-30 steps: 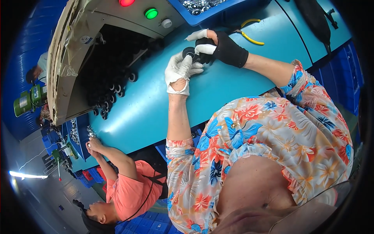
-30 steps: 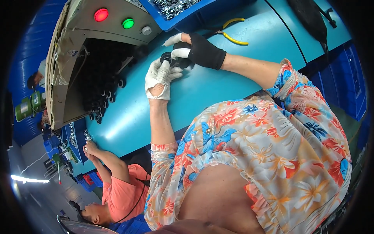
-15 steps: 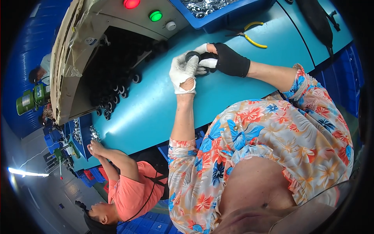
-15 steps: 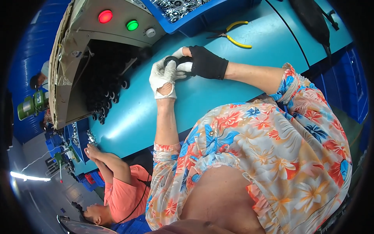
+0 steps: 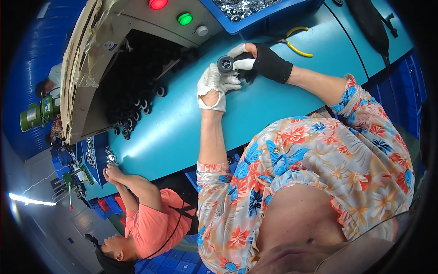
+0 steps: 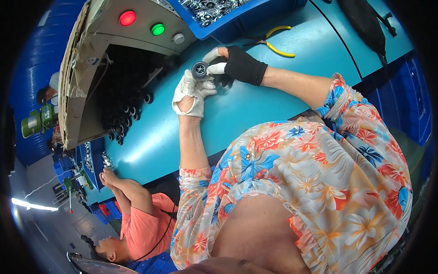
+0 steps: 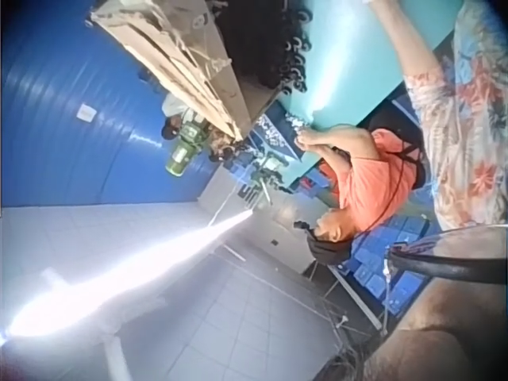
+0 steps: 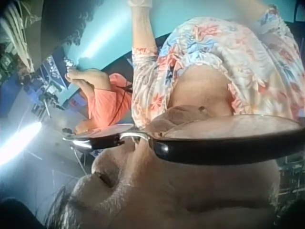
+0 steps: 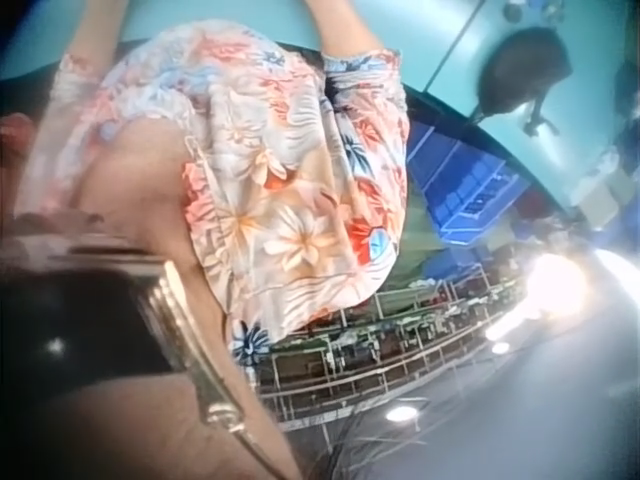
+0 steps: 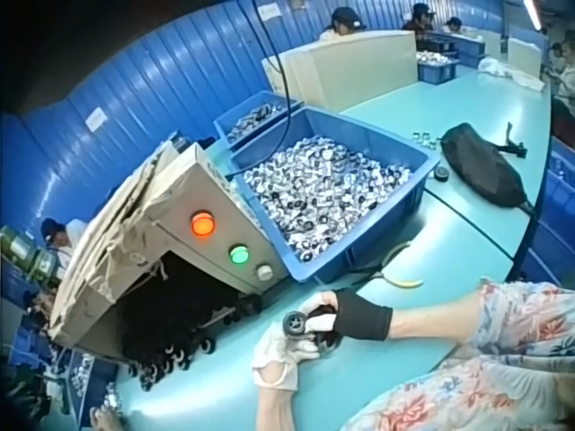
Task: Assembling small mechanical components by inserting rubber seals into metal housings and using an assembly press.
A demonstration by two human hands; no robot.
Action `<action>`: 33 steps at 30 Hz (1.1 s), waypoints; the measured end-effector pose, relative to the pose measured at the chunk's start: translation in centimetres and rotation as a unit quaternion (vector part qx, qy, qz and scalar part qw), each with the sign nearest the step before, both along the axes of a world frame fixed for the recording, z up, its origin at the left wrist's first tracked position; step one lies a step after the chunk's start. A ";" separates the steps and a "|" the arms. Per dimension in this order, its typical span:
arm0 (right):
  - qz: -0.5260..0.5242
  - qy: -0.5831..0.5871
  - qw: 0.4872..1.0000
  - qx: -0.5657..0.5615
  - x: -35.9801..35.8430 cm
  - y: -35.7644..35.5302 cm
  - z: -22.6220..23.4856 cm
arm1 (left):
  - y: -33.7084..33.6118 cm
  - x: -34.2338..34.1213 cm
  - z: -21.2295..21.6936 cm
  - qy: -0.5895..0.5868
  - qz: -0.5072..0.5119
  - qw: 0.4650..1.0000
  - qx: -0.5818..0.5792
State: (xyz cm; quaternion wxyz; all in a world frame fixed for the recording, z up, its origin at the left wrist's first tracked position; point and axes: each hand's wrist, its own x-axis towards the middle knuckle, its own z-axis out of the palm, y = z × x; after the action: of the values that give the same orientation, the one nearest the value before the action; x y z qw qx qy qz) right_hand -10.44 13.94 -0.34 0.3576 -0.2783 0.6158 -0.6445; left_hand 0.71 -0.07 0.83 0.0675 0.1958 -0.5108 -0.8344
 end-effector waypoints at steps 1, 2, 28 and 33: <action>0.000 0.000 1.000 0.000 0.1 0.0 -0.1 | 0.0 0.1 0.0 0.000 0.000 1.000 0.000; -0.005 0.009 1.000 -0.022 0.2 -0.1 0.0 | 0.0 0.1 0.0 0.004 -0.002 1.000 0.003; 0.018 0.128 0.991 -0.019 1.0 0.6 2.5 | -0.6 2.4 0.8 -0.048 0.059 0.996 -0.044; -0.052 0.379 0.921 -0.069 -6.2 4.0 9.4 | -4.7 15.3 6.0 -0.164 -0.181 0.958 -0.150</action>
State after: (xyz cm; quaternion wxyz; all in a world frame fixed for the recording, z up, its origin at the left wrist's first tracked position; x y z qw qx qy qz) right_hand -16.66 17.91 9.11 0.0434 -0.4934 0.6731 -0.5492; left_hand 16.03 -4.72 6.84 -0.1406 0.2220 -0.6606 -0.7032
